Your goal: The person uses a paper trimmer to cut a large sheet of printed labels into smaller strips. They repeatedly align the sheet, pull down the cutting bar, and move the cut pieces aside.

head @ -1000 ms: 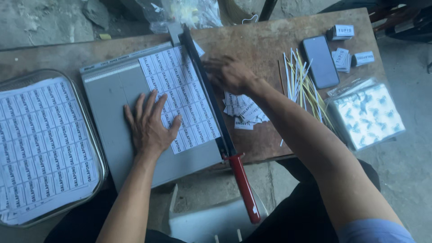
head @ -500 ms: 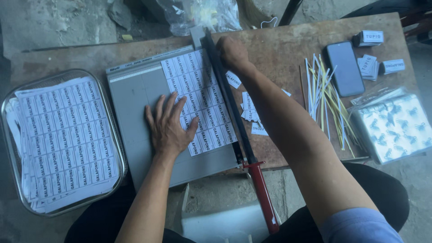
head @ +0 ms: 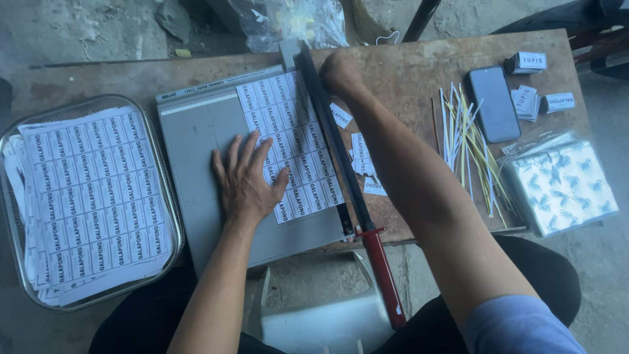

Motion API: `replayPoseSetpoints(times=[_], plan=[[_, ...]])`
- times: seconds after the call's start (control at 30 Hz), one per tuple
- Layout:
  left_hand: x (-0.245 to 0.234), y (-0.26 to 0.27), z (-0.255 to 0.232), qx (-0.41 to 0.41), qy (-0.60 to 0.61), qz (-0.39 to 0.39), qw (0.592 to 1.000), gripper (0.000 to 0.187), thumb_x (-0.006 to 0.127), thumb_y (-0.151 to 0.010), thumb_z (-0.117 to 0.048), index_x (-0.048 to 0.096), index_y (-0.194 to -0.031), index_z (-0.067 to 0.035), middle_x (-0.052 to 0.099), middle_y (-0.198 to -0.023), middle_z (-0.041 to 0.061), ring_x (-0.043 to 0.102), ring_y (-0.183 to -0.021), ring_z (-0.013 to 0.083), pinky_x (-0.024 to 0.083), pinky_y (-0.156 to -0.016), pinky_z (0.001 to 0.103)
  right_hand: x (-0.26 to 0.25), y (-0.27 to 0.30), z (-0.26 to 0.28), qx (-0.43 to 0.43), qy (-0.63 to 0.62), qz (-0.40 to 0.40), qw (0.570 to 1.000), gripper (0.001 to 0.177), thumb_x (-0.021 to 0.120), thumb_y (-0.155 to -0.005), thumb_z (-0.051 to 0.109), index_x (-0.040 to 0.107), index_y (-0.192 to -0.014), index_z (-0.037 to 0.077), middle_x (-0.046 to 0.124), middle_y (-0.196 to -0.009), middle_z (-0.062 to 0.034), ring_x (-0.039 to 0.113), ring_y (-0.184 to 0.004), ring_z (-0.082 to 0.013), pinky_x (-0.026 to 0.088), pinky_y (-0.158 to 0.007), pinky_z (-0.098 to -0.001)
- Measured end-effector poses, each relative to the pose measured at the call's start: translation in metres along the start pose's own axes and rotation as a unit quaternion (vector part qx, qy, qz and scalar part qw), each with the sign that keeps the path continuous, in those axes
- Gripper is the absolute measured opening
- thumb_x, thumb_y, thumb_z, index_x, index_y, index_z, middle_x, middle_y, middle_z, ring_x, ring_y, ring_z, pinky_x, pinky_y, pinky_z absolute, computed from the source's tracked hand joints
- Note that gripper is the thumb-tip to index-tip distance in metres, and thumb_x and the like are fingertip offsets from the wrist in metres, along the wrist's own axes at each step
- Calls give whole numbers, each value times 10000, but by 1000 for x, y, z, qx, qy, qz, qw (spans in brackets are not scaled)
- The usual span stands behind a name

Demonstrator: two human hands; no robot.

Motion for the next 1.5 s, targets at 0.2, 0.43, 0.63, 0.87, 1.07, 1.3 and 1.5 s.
replayPoseSetpoints(times=[0.2, 0.43, 0.63, 0.87, 1.07, 1.3, 1.5], plan=[[-7, 5, 1, -3, 13, 4, 1000, 649, 697, -861, -475, 584, -1423, -170, 482, -1551, 114, 306, -1496, 348, 61, -1208, 677, -59, 68, -25, -124, -38, 100, 987, 194, 793, -863, 125, 773, -1052, 86, 787, -947, -108, 762, -800, -211, 600, -724, -344], [3, 4, 1, -21, 19, 27, 999, 684, 727, -832, -487, 574, -1423, -178, 447, -1566, 106, 273, -1492, 338, 25, -1198, 670, -67, 112, -35, -370, -30, 24, 928, 189, 706, -968, 150, 712, -1121, 38, 739, -1118, -161, 638, -1053, -328, 538, -864, -447], [16, 3, 9, -5, 36, 4, 999, 677, 748, -843, -475, 595, -1420, -155, 449, -1569, 130, 280, -1493, 346, 19, -1197, 677, -22, 80, -60, -421, 68, 2, 905, 87, 602, -1066, 62, 674, -1064, 14, 649, -1060, -187, 605, -1068, -346, 509, -974, -469], [15, 4, 13, 10, 56, -8, 998, 670, 765, -843, -461, 620, -1411, -136, 466, -1569, 134, 302, -1493, 354, 32, -1206, 677, -85, 157, -67, -386, 113, 94, 911, 139, 715, -945, 120, 698, -1062, 47, 694, -1060, -149, 651, -1034, -355, 511, -920, -447], [13, 10, 16, 32, 82, -27, 996, 775, 778, -820, -540, 596, -1444, -118, 449, -1599, 131, 289, -1500, 363, 27, -1196, 681, -169, 308, -26, -202, -87, 58, 974, 416, 625, -1070, 190, 511, -1436, 29, 687, -1121, -134, 682, -1057, -244, 542, -937, -362], [16, 16, 26, 97, 99, -15, 990, 1003, 843, -724, -674, 552, -1484, -88, 472, -1584, 151, 271, -1493, 395, 46, -1145, 719, -143, 476, 37, -94, -461, 113, 875, 893, 498, -1002, 605, 42, -1593, 116, 644, -1236, -233, 707, -1031, -342, 582, -747, -376], [23, 4, 10, 97, 106, -2, 990, 1039, 908, -651, -631, 562, -1494, -132, 583, -1463, 125, 477, -1354, 364, 196, -1105, 729, -136, 462, 52, -136, -498, 96, 851, 611, 532, -1130, 540, 484, -1433, 11, 606, -1245, -149, 649, -1190, -260, 546, -974, -361]])
Point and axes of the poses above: each hand's wrist, its own y-axis away from the middle knuckle, its own x-axis out of the palm, z = x × y, the point moved 1 cm from there along -y, towards the middle knuckle
